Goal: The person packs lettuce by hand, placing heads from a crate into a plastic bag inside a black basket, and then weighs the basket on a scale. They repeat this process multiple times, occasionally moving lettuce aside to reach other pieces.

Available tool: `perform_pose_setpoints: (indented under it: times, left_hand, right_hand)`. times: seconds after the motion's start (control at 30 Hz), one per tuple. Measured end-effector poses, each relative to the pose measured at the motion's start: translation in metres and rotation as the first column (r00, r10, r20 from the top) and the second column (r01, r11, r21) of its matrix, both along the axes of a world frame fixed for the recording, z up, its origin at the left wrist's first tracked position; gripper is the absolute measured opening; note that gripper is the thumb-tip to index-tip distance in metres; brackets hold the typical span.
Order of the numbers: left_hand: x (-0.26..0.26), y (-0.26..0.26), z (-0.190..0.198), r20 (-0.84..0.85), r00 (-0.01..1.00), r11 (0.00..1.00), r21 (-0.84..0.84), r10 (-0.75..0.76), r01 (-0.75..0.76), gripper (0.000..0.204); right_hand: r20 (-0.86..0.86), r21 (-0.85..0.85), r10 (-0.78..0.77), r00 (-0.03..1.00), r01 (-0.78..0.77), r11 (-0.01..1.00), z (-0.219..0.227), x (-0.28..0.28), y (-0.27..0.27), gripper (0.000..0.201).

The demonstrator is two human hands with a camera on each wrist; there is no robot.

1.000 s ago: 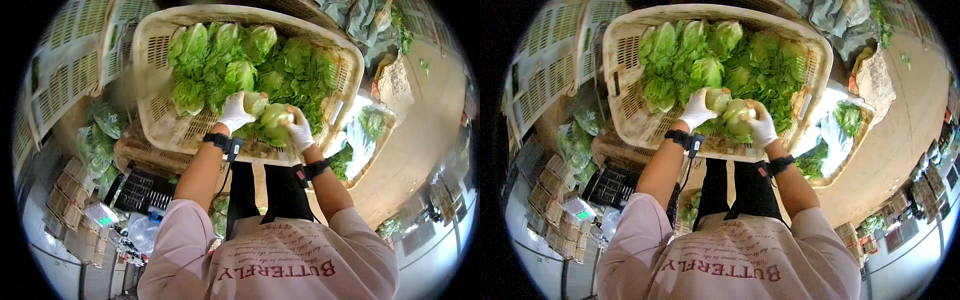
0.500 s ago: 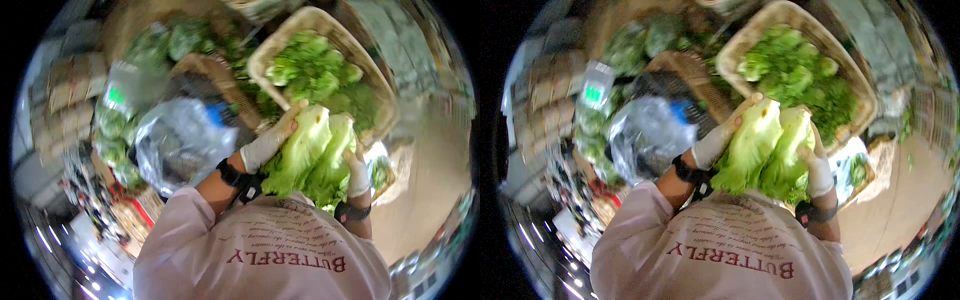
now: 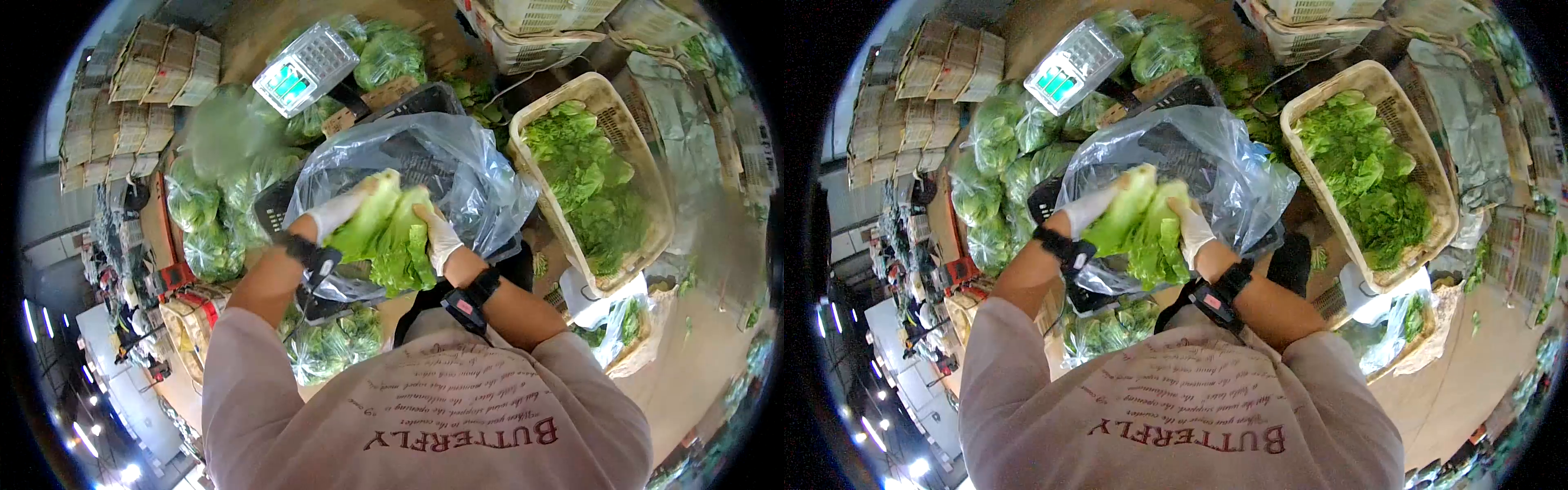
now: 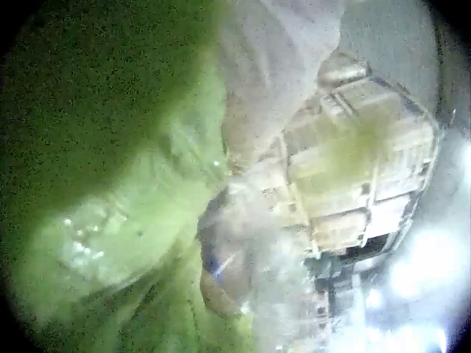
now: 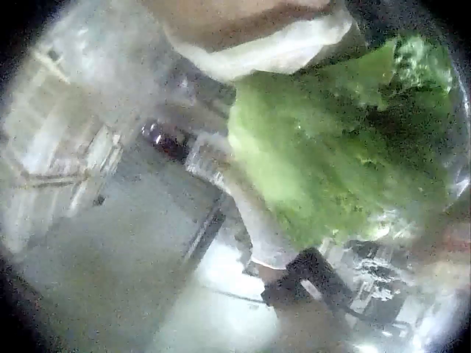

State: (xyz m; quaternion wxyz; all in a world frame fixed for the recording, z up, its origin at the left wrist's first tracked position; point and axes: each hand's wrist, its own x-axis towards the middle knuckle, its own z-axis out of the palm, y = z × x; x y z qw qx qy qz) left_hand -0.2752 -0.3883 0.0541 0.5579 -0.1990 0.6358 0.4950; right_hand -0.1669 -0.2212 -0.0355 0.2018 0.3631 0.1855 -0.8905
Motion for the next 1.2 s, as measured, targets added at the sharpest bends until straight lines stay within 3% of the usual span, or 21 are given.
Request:
perform_pose_setpoints:
  times: [0.03, 0.1, 0.13, 0.17, 0.27, 0.3, 0.4, 0.43, 0.47, 0.53, 0.6, 0.63, 0.7, 0.77, 0.83, 0.93, 1.0, 1.03, 1.1, 1.13, 1.2]
  left_hand:
    - [-0.005, 0.017, 0.000, -0.281, 0.918, 0.960, -0.060, -0.279, 0.274, 0.062]
    - [-0.037, 0.034, -0.039, -0.188, 0.788, 0.810, -0.138, -0.586, 0.569, 0.075]
    - [-0.055, 0.029, -0.108, -0.325, 0.642, 0.719, -0.278, -0.694, 0.637, 0.083]
    - [-0.067, 0.048, -0.104, -0.320, 0.569, 0.653, -0.390, -0.757, 0.649, 0.090]
    - [-0.104, 0.094, -0.120, -0.345, 0.397, 0.524, -0.617, -0.851, 0.587, 0.100]
    - [-0.113, 0.107, -0.137, -0.241, 0.383, 0.442, -0.649, -0.892, 0.619, 0.100]
    - [-0.078, 0.116, -0.172, -0.275, 0.291, 0.383, -0.813, -0.916, 0.438, 0.094]
    - [-0.065, 0.125, -0.176, -0.074, 0.316, 0.246, -0.797, -0.946, 0.552, 0.088]
    - [-0.057, 0.112, -0.215, -0.141, 0.408, 0.349, -0.794, -0.902, 0.498, 0.088]
    - [-0.045, 0.114, -0.223, -0.028, 0.299, 0.183, -0.843, -0.954, 0.505, 0.086]
    - [-0.047, 0.113, -0.199, -0.239, 0.473, 0.452, -0.792, -0.848, 0.410, 0.084]
    - [-0.046, 0.115, -0.200, -0.287, 0.494, 0.501, -0.777, -0.820, 0.381, 0.083]
    - [-0.037, 0.116, -0.204, -0.296, 0.497, 0.502, -0.788, -0.816, 0.355, 0.079]
    - [-0.034, 0.117, -0.210, -0.285, 0.487, 0.482, -0.804, -0.826, 0.348, 0.076]
    - [-0.040, 0.117, -0.214, -0.275, 0.488, 0.470, -0.815, -0.829, 0.339, 0.073]
    - [-0.048, 0.110, -0.213, -0.314, 0.510, 0.506, -0.810, -0.801, 0.297, 0.068]
    - [-0.045, 0.099, -0.201, -0.410, 0.532, 0.581, -0.789, -0.741, 0.201, 0.065]
    - [-0.040, 0.095, -0.189, -0.469, 0.537, 0.623, -0.770, -0.701, 0.139, 0.064]
    - [-0.023, 0.093, -0.155, -0.604, 0.529, 0.692, -0.721, -0.596, -0.043, 0.061]
    - [-0.013, 0.099, -0.133, -0.666, 0.504, 0.707, -0.692, -0.550, -0.144, 0.060]
    - [0.009, 0.125, -0.087, -0.788, 0.395, 0.702, -0.607, -0.472, -0.373, 0.057]
  right_hand:
    - [0.085, 0.002, -0.030, 0.996, 0.030, 1.000, -0.018, -0.002, -0.006, 0.041]
    - [0.217, 0.081, -0.123, 0.968, 0.108, 0.991, -0.030, -0.011, -0.006, 0.041]
    - [0.279, 0.123, -0.174, 0.944, 0.144, 0.982, -0.037, -0.017, -0.001, 0.042]
    - [0.242, 0.081, -0.161, 0.957, 0.146, 0.986, -0.077, -0.021, 0.002, 0.053]
    - [0.211, 0.268, -0.320, 0.924, 0.260, 0.928, -0.157, -0.059, 0.008, 0.061]
    - [0.225, 0.303, -0.325, 0.919, 0.251, 0.919, -0.170, -0.067, 0.014, 0.060]
    - [0.263, 0.388, -0.319, 0.910, 0.203, 0.899, -0.206, -0.084, 0.032, 0.056]
    - [0.275, 0.408, -0.297, 0.914, 0.168, 0.897, -0.214, -0.085, 0.036, 0.054]
    - [0.280, 0.426, -0.270, 0.921, 0.133, 0.895, -0.219, -0.085, 0.041, 0.053]
    - [0.293, 0.462, -0.163, 0.942, 0.010, 0.887, -0.225, -0.078, 0.046, 0.051]
    - [0.295, 0.512, 0.003, 0.956, -0.160, 0.844, -0.217, -0.063, 0.049, 0.048]
    - [0.258, 0.517, 0.130, 0.957, -0.250, 0.819, -0.206, -0.055, 0.048, 0.047]
    - [0.093, 0.505, 0.423, 0.901, -0.409, 0.760, -0.164, -0.040, 0.043, 0.045]
    - [-0.249, 0.466, 0.634, 0.732, -0.484, 0.741, -0.100, -0.029, 0.049, 0.043]
    - [-0.579, 0.368, 0.597, 0.556, -0.476, 0.799, -0.026, -0.015, 0.096, 0.041]
    - [-0.677, 0.266, 0.434, 0.594, -0.352, 0.897, 0.044, 0.021, 0.219, 0.039]
    - [-0.513, 0.409, 0.362, 0.778, -0.148, 0.900, -0.002, 0.028, 0.303, 0.040]
    - [-0.408, 0.488, 0.304, 0.861, -0.076, 0.869, -0.085, 0.044, 0.349, 0.043]
    - [0.101, 0.668, 0.107, 0.989, -0.147, 0.730, -0.150, 0.026, 0.414, 0.049]
    - [0.319, 0.698, -0.061, 0.946, -0.191, 0.691, -0.182, 0.017, 0.447, 0.052]
    - [0.364, 0.553, 0.013, 0.931, -0.227, 0.802, -0.371, 0.033, 0.524, 0.066]
